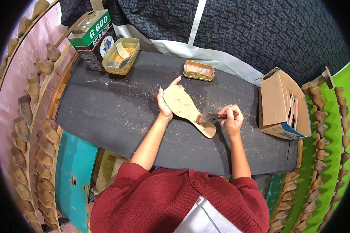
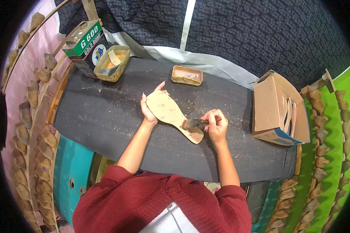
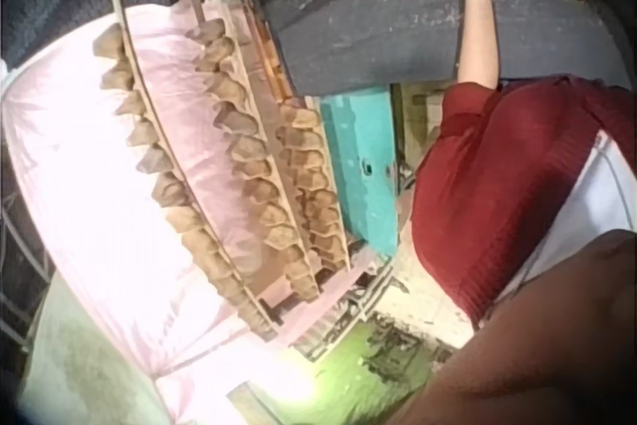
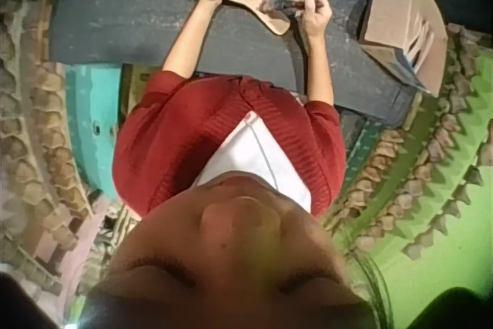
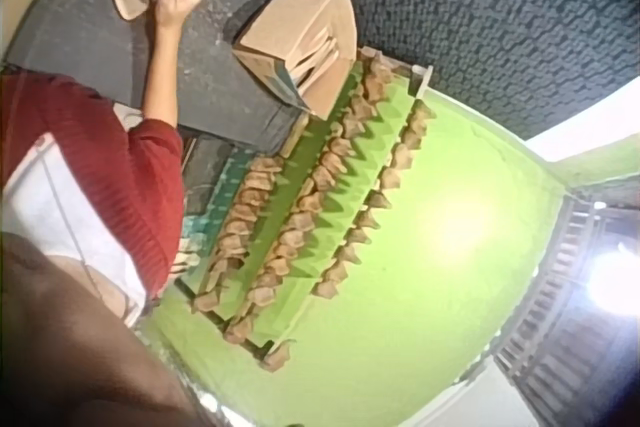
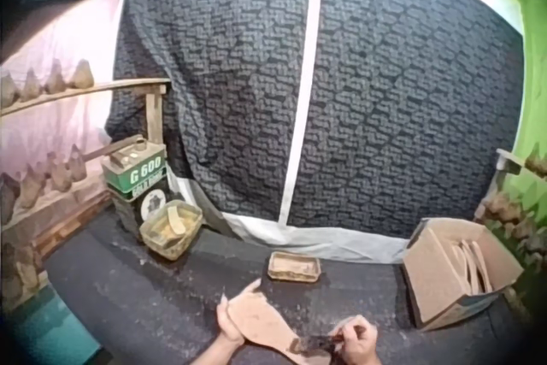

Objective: The person removes shoe soles from a cardboard box, applies glue to them with a brush, and stacks them into a plastic basket.

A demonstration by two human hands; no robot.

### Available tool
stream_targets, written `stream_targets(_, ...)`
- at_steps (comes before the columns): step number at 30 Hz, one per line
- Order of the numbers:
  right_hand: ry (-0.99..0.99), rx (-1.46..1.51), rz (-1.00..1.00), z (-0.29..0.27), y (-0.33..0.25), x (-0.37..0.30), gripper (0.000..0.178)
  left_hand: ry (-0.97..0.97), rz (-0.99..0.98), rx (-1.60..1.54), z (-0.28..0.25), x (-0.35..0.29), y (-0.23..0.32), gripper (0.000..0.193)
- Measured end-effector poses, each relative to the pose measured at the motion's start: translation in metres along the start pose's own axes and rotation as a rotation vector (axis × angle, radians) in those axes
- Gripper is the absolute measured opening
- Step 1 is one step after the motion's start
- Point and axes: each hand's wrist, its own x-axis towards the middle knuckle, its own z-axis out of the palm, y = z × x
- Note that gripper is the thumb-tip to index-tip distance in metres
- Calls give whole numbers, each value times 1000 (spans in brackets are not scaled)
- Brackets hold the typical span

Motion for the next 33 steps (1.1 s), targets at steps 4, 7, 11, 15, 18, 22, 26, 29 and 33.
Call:
stream_targets(4, -16, -217, -71, -16, -9, -4, 22, -36, 2, -26, 0, 0, 1, 76)
stream_targets(7, -53, -348, -66, -22, -17, -3, 21, -47, 15, -53, 1, 0, 2, 77)
stream_targets(11, -3, -243, -135, -8, -24, 1, 20, -36, 31, -79, 7, -2, 3, 75)
stream_targets(15, 134, 121, -158, 18, -20, 10, 19, -69, 30, -120, 9, -2, 2, 77)
stream_targets(18, 94, 294, -182, 37, -17, 16, 16, -72, 17, -163, 8, -3, 1, 79)
stream_targets(22, 17, 257, -228, 46, -5, 15, 19, -47, 26, -135, 8, -2, 0, 79)
stream_targets(26, -38, 230, -218, 39, 3, 10, 20, -65, 14, -147, 6, -2, 1, 80)
stream_targets(29, -46, 115, -206, 25, 3, 5, 18, -75, -1, -158, 4, -3, 1, 80)
stream_targets(33, -25, -7, -114, 0, 5, -9, 18, -97, -12, -112, -1, -1, 0, 79)
